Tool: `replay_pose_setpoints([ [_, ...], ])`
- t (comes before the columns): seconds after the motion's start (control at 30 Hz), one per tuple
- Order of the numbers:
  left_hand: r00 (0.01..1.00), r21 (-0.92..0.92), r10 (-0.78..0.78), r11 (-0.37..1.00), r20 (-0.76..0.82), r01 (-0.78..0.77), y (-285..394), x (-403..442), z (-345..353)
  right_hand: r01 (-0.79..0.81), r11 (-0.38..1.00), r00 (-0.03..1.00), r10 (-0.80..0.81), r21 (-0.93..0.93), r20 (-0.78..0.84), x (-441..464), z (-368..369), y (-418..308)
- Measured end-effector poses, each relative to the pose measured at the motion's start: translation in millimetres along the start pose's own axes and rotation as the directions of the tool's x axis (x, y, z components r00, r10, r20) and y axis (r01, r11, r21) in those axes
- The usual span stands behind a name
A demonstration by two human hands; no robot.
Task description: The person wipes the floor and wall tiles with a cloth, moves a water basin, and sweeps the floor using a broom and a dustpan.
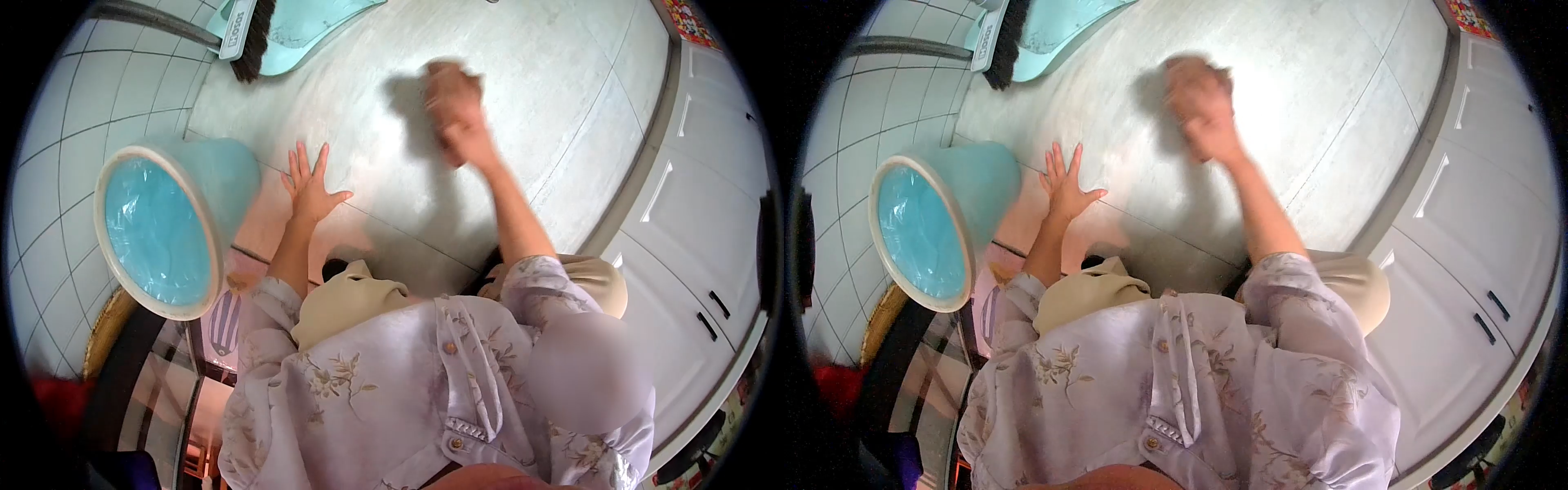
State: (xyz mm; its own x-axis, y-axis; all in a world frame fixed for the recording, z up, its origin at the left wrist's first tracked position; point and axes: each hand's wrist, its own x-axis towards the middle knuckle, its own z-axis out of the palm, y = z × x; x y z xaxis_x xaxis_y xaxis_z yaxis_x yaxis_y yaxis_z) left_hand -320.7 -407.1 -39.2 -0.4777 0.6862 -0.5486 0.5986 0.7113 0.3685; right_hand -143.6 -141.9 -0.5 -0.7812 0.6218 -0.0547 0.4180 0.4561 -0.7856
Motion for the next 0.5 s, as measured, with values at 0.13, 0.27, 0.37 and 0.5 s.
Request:
replay_pose_setpoints([
  [0.13, 1.0, -0.015, 0.024, 1.0, -0.013, -0.024, -1, -2, 0, 0.143, 0.822, 0.965, 0.01, -0.552, 0.264, -46, 72, -18],
  [0.27, 0.999, 0.01, -0.014, 1.0, 0.047, 0.013, 3, 0, -3, 0.166, 0.793, 0.961, 0.002, -0.586, 0.275, 12, 58, 7],
  [0.37, 0.994, 0.023, -0.051, 0.999, 0.093, 0.049, 3, 2, -5, 0.132, 0.734, 0.985, -0.022, -0.666, 0.17, 67, 46, 28],
  [0.5, 0.992, 0.012, -0.053, 0.999, 0.117, 0.052, 1, 3, -2, 0.103, 0.655, 0.994, -0.036, -0.749, 0.105, 126, 27, 46],
])
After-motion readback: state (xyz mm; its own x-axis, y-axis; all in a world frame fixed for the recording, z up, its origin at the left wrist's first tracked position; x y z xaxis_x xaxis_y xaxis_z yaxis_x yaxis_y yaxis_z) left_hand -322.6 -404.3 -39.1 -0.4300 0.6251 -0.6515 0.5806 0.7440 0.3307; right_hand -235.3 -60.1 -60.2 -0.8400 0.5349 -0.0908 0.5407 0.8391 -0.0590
